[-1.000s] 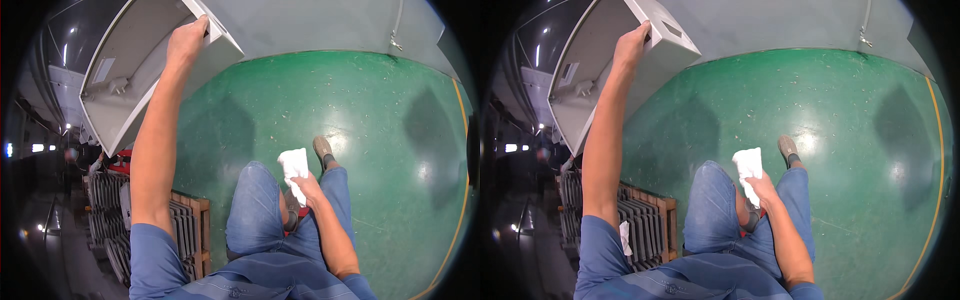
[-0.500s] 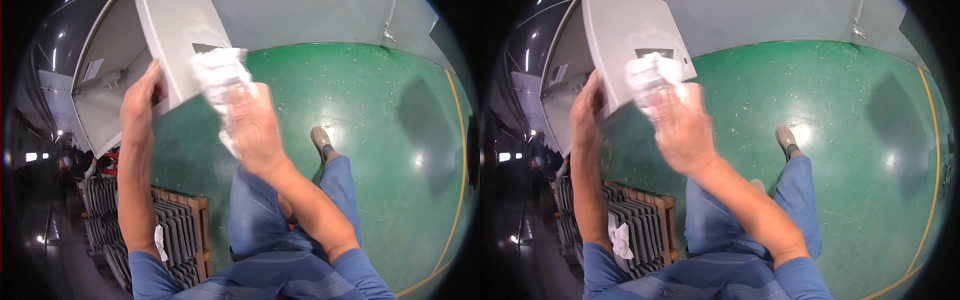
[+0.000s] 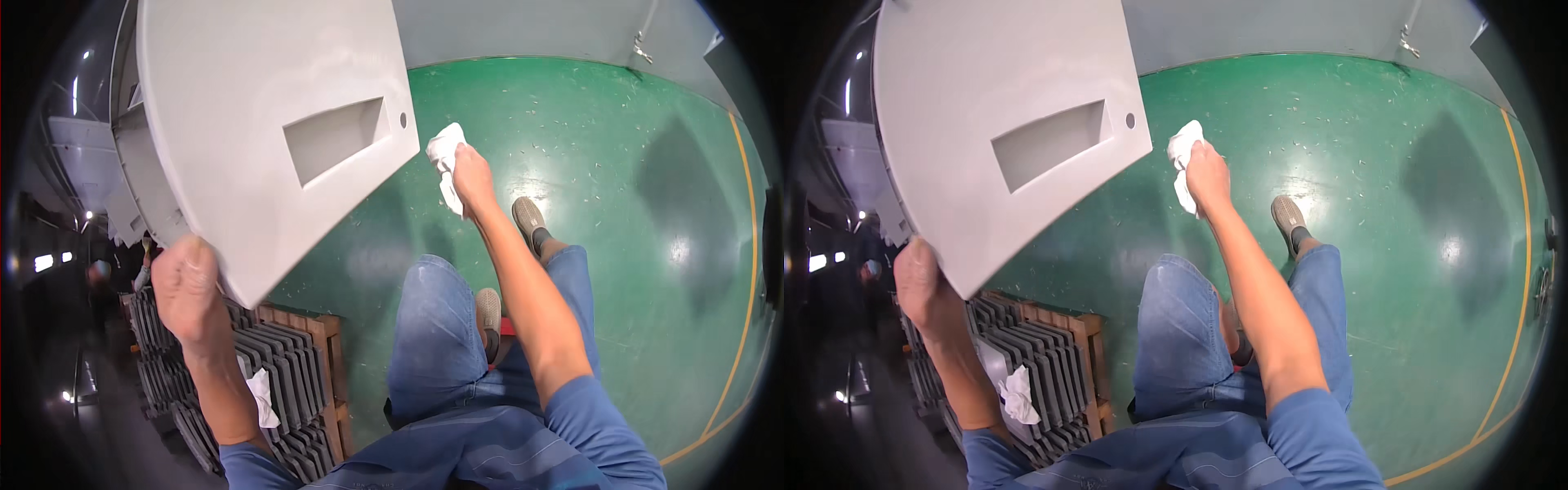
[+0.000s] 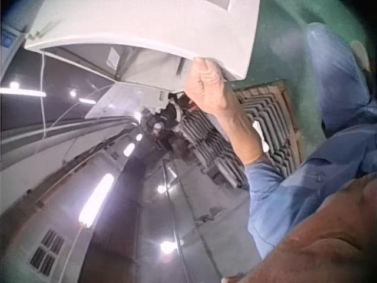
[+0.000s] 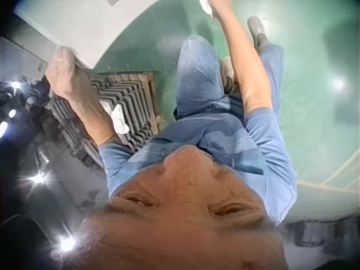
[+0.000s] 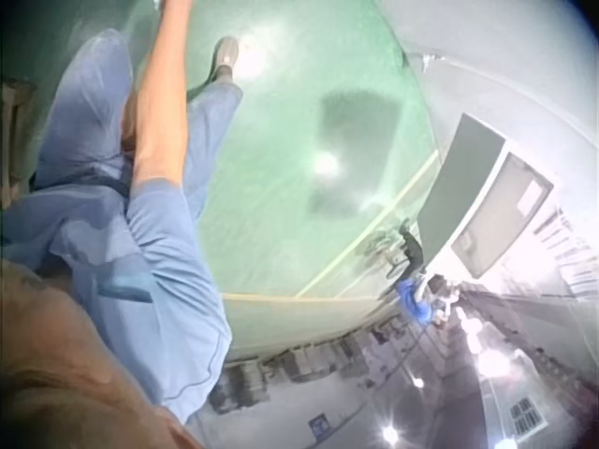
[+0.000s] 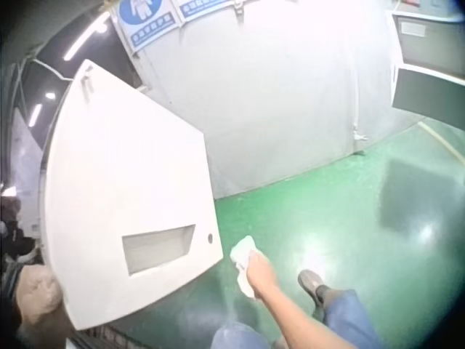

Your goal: The worker is using a white cloth to wipe down and clean white metal housings on a factory floor.

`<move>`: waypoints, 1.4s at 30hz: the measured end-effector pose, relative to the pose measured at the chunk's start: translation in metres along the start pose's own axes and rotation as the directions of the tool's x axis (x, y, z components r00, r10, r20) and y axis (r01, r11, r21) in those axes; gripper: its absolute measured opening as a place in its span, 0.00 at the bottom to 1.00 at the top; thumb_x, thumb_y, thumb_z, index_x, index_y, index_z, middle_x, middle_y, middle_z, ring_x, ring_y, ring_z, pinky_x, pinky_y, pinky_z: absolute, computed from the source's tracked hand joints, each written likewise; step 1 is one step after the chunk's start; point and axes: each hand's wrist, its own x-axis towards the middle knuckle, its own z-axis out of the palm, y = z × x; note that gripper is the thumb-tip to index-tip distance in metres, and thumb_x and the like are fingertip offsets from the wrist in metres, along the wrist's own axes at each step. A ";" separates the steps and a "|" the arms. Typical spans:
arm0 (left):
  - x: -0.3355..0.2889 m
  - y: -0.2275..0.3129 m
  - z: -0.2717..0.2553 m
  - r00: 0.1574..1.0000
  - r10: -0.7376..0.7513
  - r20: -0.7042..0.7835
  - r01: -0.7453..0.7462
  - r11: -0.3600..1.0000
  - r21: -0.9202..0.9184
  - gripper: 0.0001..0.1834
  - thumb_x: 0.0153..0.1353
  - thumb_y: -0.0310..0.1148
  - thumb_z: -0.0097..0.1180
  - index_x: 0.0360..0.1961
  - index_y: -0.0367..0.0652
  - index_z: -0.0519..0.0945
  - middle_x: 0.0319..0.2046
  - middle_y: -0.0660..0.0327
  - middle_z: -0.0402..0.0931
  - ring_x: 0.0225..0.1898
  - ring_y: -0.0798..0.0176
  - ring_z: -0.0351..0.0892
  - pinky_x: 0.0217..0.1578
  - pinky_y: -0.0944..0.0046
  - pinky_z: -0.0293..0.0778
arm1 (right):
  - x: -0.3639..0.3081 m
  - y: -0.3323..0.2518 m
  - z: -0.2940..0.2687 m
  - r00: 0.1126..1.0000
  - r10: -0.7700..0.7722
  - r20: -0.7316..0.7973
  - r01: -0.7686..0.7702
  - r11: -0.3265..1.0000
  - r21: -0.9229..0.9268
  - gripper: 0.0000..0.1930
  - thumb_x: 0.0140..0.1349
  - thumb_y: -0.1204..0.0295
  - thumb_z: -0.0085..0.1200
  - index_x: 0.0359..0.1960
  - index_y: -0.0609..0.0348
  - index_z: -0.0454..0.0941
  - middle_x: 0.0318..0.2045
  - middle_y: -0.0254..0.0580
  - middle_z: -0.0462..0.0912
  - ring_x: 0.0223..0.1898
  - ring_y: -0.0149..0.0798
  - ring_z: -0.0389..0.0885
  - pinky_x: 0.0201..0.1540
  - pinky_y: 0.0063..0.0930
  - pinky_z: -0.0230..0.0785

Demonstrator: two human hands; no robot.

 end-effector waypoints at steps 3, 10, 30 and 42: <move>0.002 -0.005 0.001 0.990 0.032 -0.138 -0.031 0.999 0.009 0.17 0.65 0.36 0.51 0.30 0.28 0.77 0.23 0.65 0.71 0.25 0.73 0.64 0.28 0.70 0.57 | -0.057 -0.046 -0.008 0.985 -0.106 -0.139 0.141 0.952 0.271 0.21 0.70 0.64 0.36 0.57 0.63 0.70 0.40 0.57 0.79 0.45 0.49 0.78 0.44 0.40 0.70; 0.000 -0.015 -0.009 0.994 0.079 0.070 -0.076 0.996 -0.056 0.32 0.72 0.49 0.30 0.22 0.34 0.73 0.23 0.64 0.69 0.27 0.71 0.63 0.30 0.69 0.58 | -0.147 -0.229 -0.031 0.459 -0.841 -0.286 0.888 0.448 0.106 0.28 0.57 0.66 0.57 0.61 0.51 0.69 0.37 0.49 0.72 0.29 0.38 0.77 0.23 0.27 0.74; -0.014 -0.033 -0.036 0.995 0.018 0.100 -0.019 1.000 0.011 0.37 0.70 0.58 0.22 0.19 0.39 0.70 0.21 0.61 0.71 0.25 0.69 0.64 0.31 0.69 0.58 | -0.031 -0.082 -0.003 0.963 -0.149 -0.223 0.216 0.924 0.315 0.22 0.66 0.68 0.46 0.59 0.66 0.67 0.54 0.59 0.74 0.56 0.54 0.72 0.59 0.37 0.63; -0.006 -0.037 -0.056 0.991 0.086 0.098 -0.093 0.994 0.061 0.34 0.69 0.58 0.27 0.22 0.38 0.69 0.21 0.60 0.70 0.24 0.69 0.63 0.28 0.69 0.57 | -0.022 -0.197 0.068 0.751 -0.618 -0.232 0.646 0.760 0.065 0.12 0.61 0.63 0.47 0.32 0.60 0.77 0.30 0.56 0.79 0.34 0.56 0.78 0.39 0.45 0.71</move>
